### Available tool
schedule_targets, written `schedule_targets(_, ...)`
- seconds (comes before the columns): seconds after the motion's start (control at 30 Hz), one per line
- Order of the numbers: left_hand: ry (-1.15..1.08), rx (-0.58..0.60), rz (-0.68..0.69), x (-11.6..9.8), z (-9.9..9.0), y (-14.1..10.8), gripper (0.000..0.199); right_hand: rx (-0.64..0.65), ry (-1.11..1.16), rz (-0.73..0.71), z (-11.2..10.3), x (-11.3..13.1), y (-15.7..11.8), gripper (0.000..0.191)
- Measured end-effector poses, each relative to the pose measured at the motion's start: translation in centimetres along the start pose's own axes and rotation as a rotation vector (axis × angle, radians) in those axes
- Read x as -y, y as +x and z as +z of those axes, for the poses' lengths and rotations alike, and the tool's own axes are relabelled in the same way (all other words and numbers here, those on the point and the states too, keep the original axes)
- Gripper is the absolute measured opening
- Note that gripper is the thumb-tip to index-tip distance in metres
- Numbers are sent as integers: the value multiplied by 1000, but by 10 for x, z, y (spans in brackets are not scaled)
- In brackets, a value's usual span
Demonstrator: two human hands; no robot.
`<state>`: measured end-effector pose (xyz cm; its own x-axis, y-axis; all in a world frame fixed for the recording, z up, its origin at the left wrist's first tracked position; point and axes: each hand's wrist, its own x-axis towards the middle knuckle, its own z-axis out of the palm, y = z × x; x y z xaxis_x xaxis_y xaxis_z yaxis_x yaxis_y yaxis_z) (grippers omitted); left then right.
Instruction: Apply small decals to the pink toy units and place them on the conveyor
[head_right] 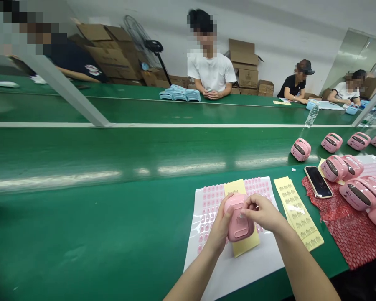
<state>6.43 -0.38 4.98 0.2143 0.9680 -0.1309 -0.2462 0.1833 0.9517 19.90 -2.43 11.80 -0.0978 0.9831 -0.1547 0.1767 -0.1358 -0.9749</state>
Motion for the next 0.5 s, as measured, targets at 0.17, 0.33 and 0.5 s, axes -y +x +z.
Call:
schedule_targets(0.17,-86,-81,43,6,3,0,63,-37,32,15,2,-4,-2,21)
schedule_targets(0.33,-146,-108,52,7,4,-2,49,-54,8,5,3,-9,-4,19)
schedule_targets(0.5,-161,-97,24,10,2,2,49,-72,-19,-17,4,-12,-3,17)
